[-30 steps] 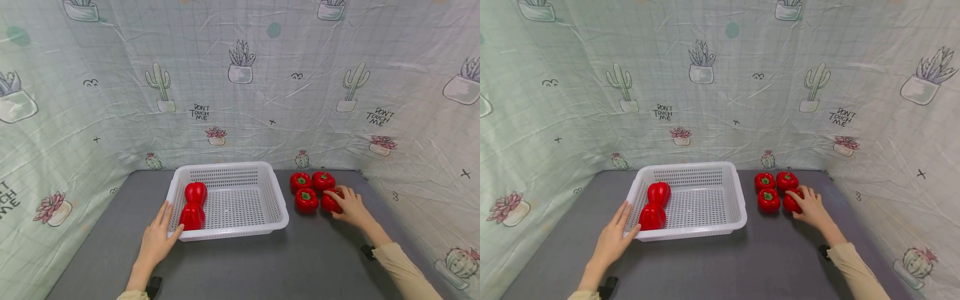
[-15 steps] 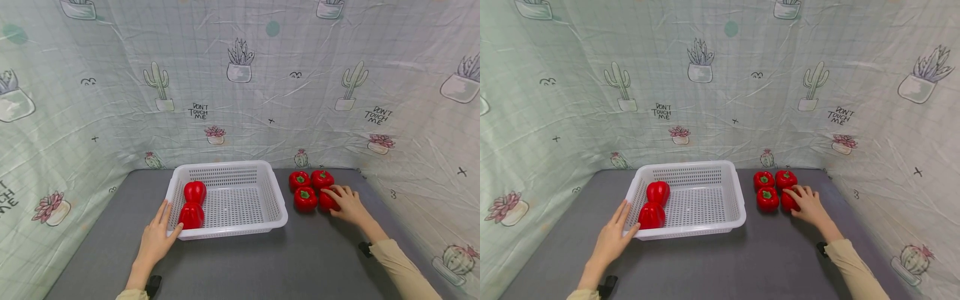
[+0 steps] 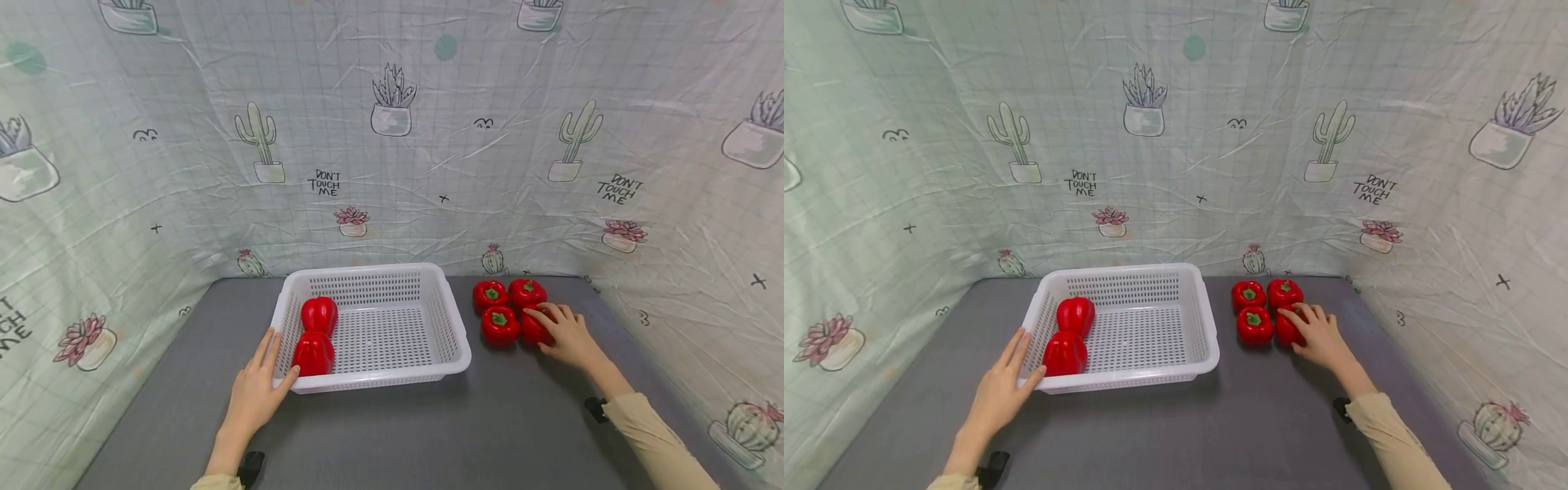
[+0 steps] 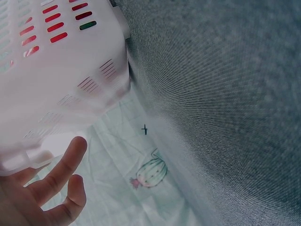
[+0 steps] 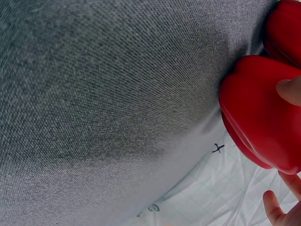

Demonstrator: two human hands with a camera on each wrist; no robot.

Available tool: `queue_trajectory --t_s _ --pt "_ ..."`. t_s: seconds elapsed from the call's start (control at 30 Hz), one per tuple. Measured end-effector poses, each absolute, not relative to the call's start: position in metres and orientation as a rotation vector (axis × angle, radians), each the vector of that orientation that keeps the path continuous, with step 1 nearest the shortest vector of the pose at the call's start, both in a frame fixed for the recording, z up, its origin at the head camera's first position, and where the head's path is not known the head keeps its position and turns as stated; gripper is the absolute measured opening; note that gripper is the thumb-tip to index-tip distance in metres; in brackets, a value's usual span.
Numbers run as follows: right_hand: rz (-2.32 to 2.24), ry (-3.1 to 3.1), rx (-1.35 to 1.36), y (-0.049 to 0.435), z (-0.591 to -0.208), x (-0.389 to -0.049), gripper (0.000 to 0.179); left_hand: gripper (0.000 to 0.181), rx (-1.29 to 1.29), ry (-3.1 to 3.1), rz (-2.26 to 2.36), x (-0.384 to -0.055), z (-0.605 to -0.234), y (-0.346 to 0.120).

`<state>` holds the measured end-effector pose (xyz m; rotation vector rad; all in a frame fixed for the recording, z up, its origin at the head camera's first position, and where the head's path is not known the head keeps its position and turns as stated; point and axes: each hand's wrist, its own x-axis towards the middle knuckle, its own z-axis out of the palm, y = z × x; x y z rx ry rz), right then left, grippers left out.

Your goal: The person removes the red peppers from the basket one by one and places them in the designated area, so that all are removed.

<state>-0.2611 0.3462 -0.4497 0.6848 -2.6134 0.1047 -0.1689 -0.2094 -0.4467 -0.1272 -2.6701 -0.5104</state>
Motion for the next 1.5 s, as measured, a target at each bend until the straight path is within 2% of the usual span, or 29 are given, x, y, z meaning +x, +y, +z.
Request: queue_trajectory --t_s 0.87,1.1,1.5 --pt "0.102 -2.568 0.700 0.339 -0.445 -0.252 0.077 0.072 -0.149 -2.666 -0.533 -0.169 -0.447 -0.211" --pt "0.122 -2.543 0.699 0.325 -0.428 -0.244 0.076 0.071 -0.167 -2.670 -0.543 -0.169 -0.447 -0.210" --pt "0.179 -2.394 0.864 0.280 -0.400 -0.240 0.068 0.072 -0.144 -2.686 -0.540 -0.169 -0.448 -0.210"
